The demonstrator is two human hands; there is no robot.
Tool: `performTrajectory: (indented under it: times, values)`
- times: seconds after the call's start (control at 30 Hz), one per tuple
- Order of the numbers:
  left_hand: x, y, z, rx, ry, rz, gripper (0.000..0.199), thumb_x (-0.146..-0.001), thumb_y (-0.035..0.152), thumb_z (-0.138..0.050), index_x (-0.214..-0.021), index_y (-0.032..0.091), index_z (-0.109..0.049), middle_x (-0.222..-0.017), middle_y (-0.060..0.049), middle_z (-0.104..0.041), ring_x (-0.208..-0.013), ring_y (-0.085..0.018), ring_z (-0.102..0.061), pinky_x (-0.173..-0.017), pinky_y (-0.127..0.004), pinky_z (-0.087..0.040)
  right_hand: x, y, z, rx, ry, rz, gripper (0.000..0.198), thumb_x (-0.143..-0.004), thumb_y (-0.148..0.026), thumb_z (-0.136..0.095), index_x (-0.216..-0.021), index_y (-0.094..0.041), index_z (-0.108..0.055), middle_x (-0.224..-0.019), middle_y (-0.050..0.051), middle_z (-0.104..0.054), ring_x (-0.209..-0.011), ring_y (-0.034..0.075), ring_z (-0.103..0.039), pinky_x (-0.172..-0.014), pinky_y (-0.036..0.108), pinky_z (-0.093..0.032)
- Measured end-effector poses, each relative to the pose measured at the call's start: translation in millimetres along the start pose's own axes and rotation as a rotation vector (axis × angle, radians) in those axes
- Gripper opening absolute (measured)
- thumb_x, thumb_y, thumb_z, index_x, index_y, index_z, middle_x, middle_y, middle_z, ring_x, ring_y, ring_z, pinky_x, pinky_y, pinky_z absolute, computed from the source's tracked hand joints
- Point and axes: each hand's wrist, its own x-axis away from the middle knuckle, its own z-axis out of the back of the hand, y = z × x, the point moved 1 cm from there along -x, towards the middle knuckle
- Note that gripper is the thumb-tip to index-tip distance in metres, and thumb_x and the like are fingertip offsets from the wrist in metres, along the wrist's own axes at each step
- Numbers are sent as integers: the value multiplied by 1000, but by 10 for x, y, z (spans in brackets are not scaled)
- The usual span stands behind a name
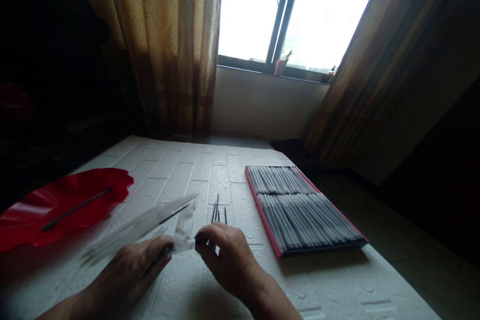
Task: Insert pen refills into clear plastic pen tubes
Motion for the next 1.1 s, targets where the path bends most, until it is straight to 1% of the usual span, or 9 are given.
performTrajectory:
  times: [0.17,0.33,0.5,0.6,0.73,0.93,1.1]
  values:
    - [-17,20,20,-1,-9,-1,13,-99,25,-37,-104,26,-48,-76,2,-69,-64,-17,-70,-59,-24,-52,9,-25,-3,18,-24,-17,13,-79,-7,-61,-82,-19,-66,-76,2,-69,-66,14,-62,-62,22,-45]
    - [-53,47,64,-20,1,-28,12,-98,24,-38,-104,26,-48,-75,2,-70,-63,-18,-71,-56,-24,-53,16,-38,-16,47,-24,8,14,-79,-8,-62,-83,-20,-67,-75,2,-68,-65,14,-61,-61,22,-45]
    - [-52,44,56,-22,-7,-31,14,-99,24,-36,-104,26,-48,-75,2,-70,-63,-18,-71,-56,-25,-53,13,-20,-31,42,-11,18,13,-78,-7,-67,-84,-18,-70,-75,3,-70,-65,14,-63,-61,21,-45]
    - [-51,47,52,-25,-6,-31,15,-100,25,-35,-104,25,-49,-75,1,-70,-63,-18,-71,-56,-25,-53,11,-12,-29,38,-20,14,9,-78,-9,-69,-82,-17,-71,-73,3,-71,-64,14,-64,-60,20,-45]
    - [-64,65,68,-18,-3,-43,15,-100,24,-35,-103,26,-50,-75,2,-71,-63,-17,-72,-56,-23,-53,9,-6,-23,64,-38,5,6,-83,-16,-66,-82,-19,-71,-72,3,-71,-63,14,-64,-60,21,-45]
    - [-52,55,62,-19,22,-52,16,-100,26,-36,-101,25,-52,-71,2,-69,-59,-16,-69,-54,-21,-52,17,4,-31,116,-60,-7,10,-87,-22,-62,-82,-19,-70,-72,3,-71,-63,14,-64,-60,22,-44]
    - [-1,18,7,-14,13,-55,17,-101,28,-37,-107,25,-53,-77,1,-71,-64,-17,-71,-60,-24,-56,24,3,-43,255,-115,-4,23,-92,-26,-53,-76,-18,-67,-67,4,-68,-61,15,-62,-58,23,-41]
